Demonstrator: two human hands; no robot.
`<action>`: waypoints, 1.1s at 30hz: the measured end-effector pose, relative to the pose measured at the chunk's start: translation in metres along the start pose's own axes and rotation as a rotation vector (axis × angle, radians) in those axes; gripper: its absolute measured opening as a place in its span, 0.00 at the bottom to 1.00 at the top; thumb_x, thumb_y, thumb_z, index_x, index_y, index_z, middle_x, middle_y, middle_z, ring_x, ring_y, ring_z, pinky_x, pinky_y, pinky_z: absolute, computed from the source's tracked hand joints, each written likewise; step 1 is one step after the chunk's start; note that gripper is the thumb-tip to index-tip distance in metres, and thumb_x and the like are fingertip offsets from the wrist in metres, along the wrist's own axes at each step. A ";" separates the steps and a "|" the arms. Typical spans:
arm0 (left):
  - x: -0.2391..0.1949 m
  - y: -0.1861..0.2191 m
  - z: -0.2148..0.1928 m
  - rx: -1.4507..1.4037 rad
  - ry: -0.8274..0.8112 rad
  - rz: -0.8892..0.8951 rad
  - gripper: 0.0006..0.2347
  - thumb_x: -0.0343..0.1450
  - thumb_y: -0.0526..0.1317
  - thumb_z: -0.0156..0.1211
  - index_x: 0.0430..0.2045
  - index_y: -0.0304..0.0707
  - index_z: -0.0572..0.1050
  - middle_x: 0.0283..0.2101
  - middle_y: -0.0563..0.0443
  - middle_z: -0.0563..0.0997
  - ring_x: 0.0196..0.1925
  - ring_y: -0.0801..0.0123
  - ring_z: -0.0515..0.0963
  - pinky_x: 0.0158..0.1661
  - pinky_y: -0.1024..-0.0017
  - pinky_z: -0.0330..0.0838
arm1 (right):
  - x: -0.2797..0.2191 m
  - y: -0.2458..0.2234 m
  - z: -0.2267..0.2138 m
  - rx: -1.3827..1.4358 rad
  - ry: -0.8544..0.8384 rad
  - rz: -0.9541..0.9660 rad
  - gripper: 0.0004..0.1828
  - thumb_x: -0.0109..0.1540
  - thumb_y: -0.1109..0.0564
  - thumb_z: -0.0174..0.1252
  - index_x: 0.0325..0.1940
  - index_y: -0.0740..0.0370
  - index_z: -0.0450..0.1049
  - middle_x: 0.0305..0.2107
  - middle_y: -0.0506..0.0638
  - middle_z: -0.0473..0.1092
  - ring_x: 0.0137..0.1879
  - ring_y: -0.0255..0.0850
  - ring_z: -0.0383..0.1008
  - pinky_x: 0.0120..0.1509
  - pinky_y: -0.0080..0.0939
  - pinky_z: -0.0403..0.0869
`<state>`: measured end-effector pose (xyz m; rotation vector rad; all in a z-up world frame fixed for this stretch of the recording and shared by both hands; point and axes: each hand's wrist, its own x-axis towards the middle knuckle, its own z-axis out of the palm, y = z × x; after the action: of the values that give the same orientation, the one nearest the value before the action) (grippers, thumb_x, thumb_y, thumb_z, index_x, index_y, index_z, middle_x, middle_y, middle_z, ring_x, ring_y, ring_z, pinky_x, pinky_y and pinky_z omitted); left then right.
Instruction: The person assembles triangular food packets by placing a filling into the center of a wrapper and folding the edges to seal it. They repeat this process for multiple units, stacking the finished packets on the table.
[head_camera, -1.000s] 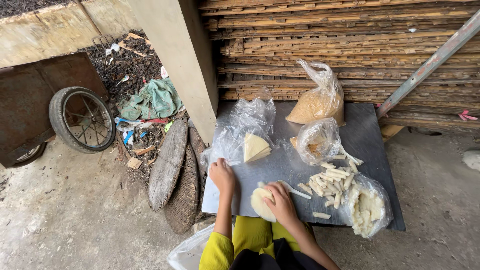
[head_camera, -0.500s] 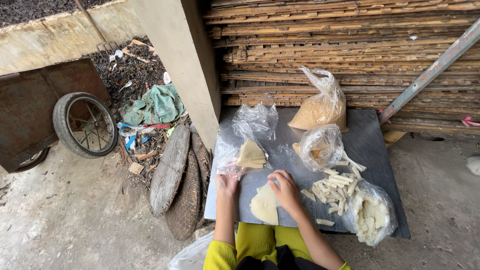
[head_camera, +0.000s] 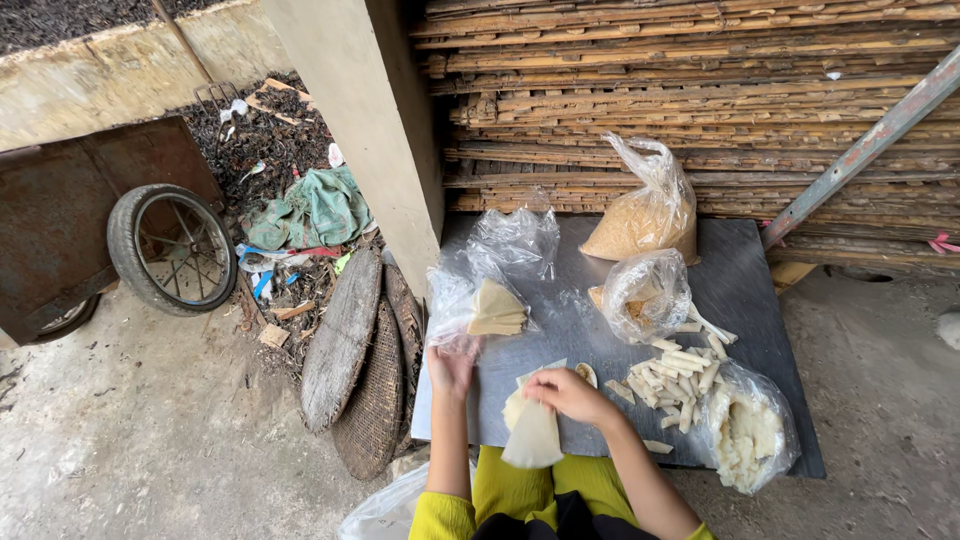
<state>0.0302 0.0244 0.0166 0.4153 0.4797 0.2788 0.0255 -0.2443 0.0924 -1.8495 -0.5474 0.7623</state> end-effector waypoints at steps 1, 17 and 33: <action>-0.001 -0.001 -0.002 0.100 0.018 0.037 0.25 0.81 0.49 0.34 0.68 0.28 0.56 0.69 0.26 0.63 0.69 0.45 0.68 0.66 0.47 0.65 | 0.009 0.003 -0.001 -0.150 0.103 -0.018 0.10 0.65 0.56 0.59 0.42 0.66 0.80 0.28 0.53 0.77 0.32 0.37 0.75 0.40 0.39 0.74; -0.069 -0.020 0.001 1.208 0.228 0.800 0.33 0.75 0.48 0.60 0.69 0.25 0.54 0.67 0.28 0.60 0.66 0.46 0.64 0.64 0.56 0.59 | 0.093 -0.037 -0.037 -0.388 0.552 -0.150 0.44 0.64 0.40 0.61 0.75 0.68 0.57 0.63 0.65 0.67 0.67 0.53 0.68 0.68 0.47 0.68; 0.011 0.000 0.076 0.156 -0.240 -0.028 0.28 0.71 0.45 0.61 0.63 0.30 0.61 0.56 0.42 0.77 0.52 0.63 0.81 0.50 0.65 0.78 | 0.147 -0.038 -0.003 0.680 0.275 -0.177 0.24 0.61 0.49 0.66 0.55 0.67 0.75 0.44 0.48 0.77 0.48 0.32 0.76 0.52 0.33 0.74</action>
<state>0.0775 0.0041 0.0740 0.5861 0.2720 0.1615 0.1288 -0.1334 0.0906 -1.2237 -0.2245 0.4798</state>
